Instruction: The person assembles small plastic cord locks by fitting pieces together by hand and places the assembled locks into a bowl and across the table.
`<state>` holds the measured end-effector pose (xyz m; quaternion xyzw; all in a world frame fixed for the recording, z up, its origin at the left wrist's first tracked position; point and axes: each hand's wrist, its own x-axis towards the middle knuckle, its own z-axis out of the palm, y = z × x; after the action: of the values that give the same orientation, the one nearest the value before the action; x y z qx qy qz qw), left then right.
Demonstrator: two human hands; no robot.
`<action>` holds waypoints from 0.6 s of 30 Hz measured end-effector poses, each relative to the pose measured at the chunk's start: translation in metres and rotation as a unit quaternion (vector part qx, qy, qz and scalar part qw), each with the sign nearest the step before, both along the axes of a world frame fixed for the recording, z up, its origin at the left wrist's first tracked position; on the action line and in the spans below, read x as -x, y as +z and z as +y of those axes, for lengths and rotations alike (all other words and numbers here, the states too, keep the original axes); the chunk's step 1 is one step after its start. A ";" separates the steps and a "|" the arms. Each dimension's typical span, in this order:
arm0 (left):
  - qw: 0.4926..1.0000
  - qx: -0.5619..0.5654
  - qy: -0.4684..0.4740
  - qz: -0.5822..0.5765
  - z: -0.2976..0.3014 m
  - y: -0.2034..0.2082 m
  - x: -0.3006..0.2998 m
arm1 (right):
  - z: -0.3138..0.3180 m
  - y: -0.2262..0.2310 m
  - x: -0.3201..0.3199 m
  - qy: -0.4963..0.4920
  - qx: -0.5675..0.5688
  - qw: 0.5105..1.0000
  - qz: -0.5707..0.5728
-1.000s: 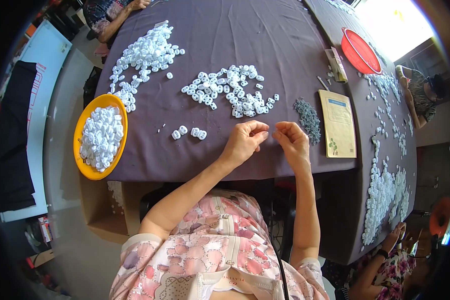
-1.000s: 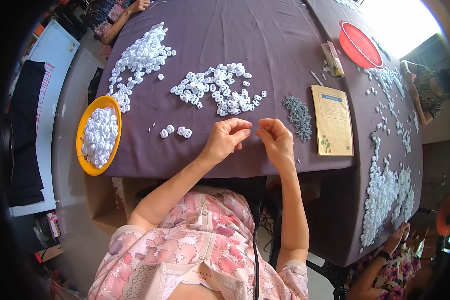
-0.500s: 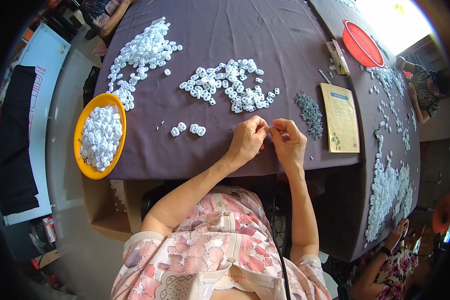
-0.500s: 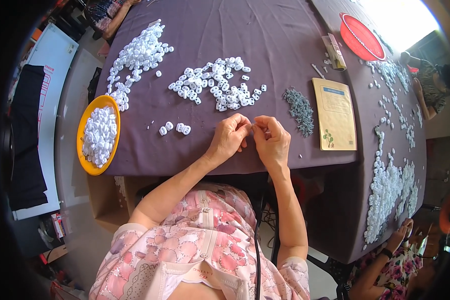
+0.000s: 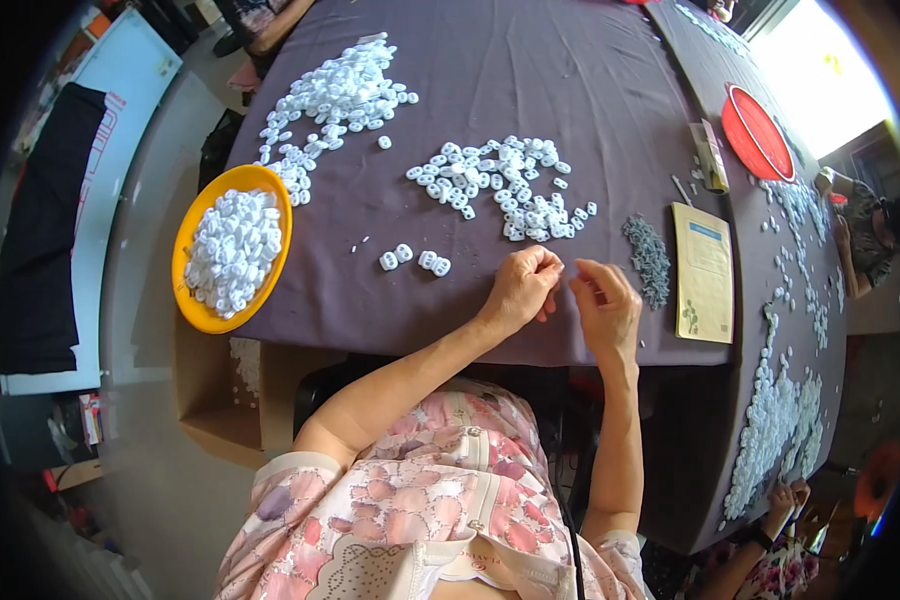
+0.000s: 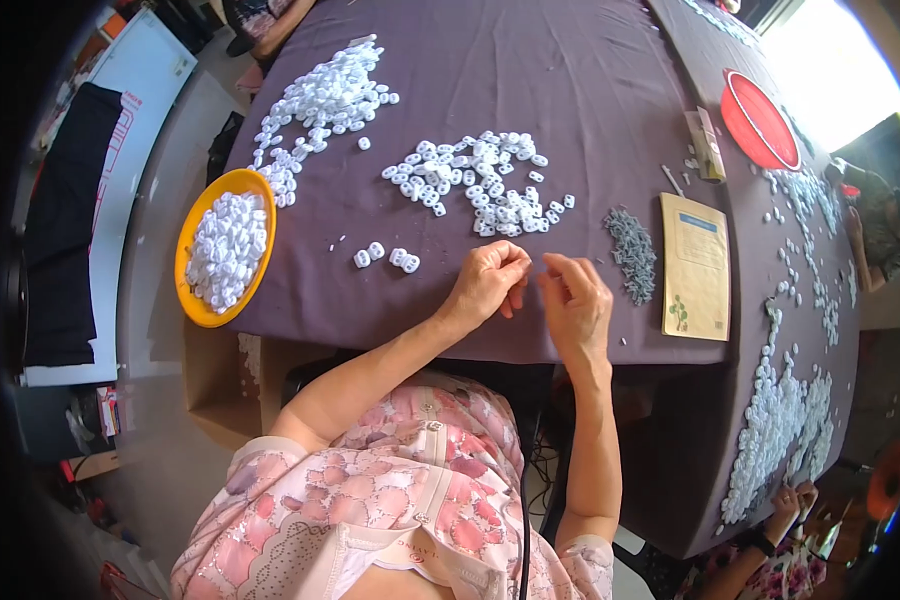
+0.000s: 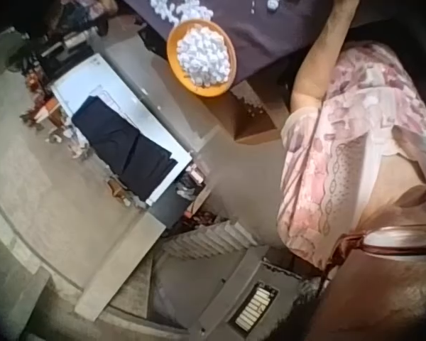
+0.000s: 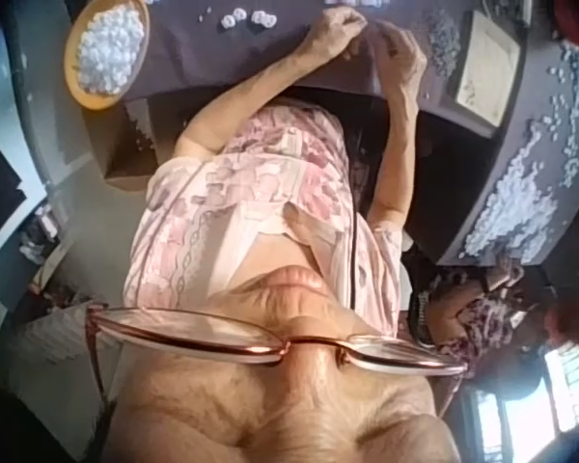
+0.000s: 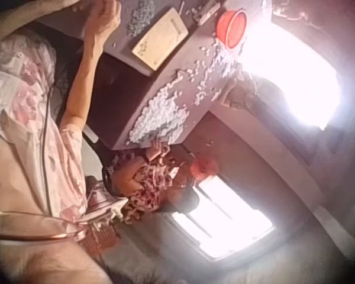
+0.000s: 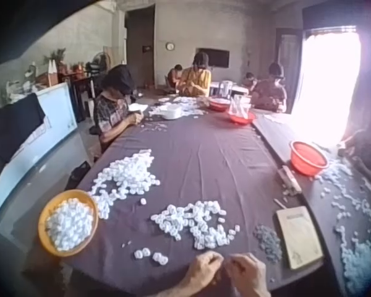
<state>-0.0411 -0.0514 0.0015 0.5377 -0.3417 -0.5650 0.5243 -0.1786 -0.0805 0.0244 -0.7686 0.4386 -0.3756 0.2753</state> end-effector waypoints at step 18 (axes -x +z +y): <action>0.823 0.145 0.180 -0.520 0.000 -0.003 -0.087 | 0.003 -0.032 -0.026 0.020 -0.065 0.992 -0.104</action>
<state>0.0461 -0.0517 -0.0015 0.7211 -0.5390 -0.0414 0.4333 -0.1531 -0.0775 -0.0071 -0.7145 0.4153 -0.4187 0.3765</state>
